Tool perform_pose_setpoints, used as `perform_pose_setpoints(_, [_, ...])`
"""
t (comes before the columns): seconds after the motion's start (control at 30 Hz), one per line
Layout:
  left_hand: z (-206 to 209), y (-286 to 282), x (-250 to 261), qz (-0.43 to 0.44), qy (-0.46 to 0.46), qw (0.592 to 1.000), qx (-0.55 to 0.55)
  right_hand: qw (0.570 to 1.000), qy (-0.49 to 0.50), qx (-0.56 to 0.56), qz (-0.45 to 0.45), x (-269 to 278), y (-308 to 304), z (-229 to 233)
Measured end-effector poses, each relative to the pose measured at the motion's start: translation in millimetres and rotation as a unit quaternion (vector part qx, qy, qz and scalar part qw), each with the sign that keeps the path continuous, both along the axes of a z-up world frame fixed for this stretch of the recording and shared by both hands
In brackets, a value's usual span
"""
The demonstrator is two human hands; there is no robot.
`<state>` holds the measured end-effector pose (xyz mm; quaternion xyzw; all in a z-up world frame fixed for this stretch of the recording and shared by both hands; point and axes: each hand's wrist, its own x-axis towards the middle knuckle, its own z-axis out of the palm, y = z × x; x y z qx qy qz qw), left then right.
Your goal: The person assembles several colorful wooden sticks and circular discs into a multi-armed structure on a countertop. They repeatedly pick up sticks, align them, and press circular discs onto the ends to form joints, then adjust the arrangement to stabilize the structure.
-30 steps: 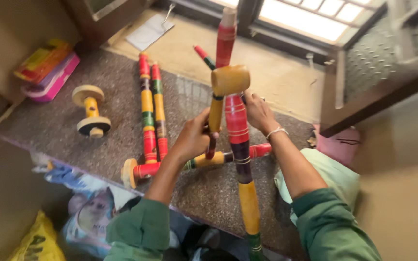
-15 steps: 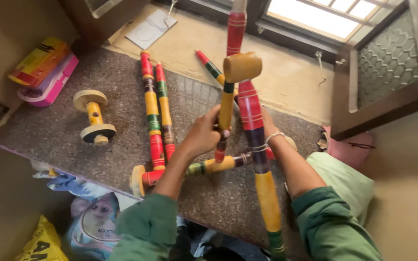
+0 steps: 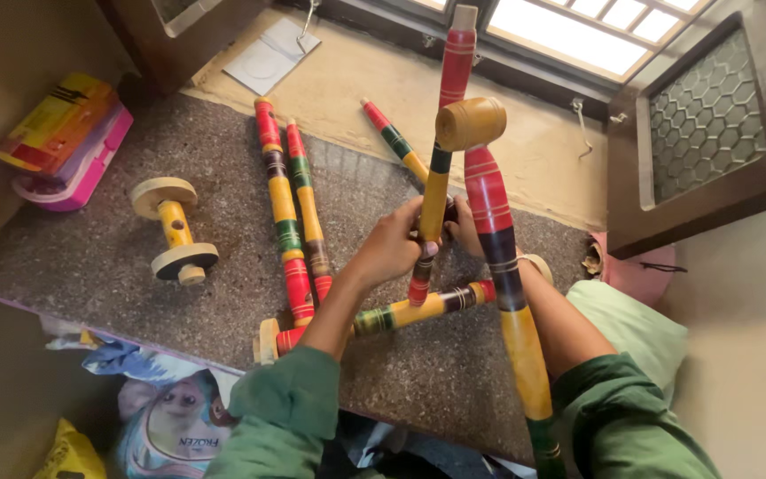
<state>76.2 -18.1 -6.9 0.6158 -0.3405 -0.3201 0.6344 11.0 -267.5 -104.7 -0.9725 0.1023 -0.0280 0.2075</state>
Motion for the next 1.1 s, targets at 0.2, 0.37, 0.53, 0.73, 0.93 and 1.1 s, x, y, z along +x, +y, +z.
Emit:
perform_pose_setpoints(0.2, [-9.8, -6.7, 8.1, 0.01, 0.008, 1.0, 0.02, 0.99, 0.117, -0.018, -0.074, -22.1, 20.6, 59.1])
perform_pose_setpoints(0.37, [-27.4, -12.9, 19.9, 0.023, 0.049, 0.999, 0.001, 0.99, 0.103, 0.074, -0.059, -69.8, 14.8, 131.3])
perform_pose_setpoints(0.53, [-49.6, -25.5, 34.9, 0.026, 0.064, 0.997, -0.04, 0.982, 0.074, 0.172, -0.038, -140.2, 29.7, 211.1])
perform_pose_setpoints(0.73, [-62.3, -32.9, 46.6, 0.061, 0.086, 0.994, -0.019, 0.972, 0.134, 0.195, 0.016, -199.5, 101.5, 264.1])
perform_pose_setpoints(0.93, [-60.9, -32.0, 51.2, 0.079, 0.139, 0.987, 0.025, 0.951, 0.269, 0.048, -0.141, -192.2, 153.1, 282.8])
perform_pose_setpoints(1.1, [-71.1, -32.8, 51.1, 0.076, 0.176, 0.98, 0.045, 0.93, 0.306, -0.053, -0.196, -179.8, 147.2, 303.7])
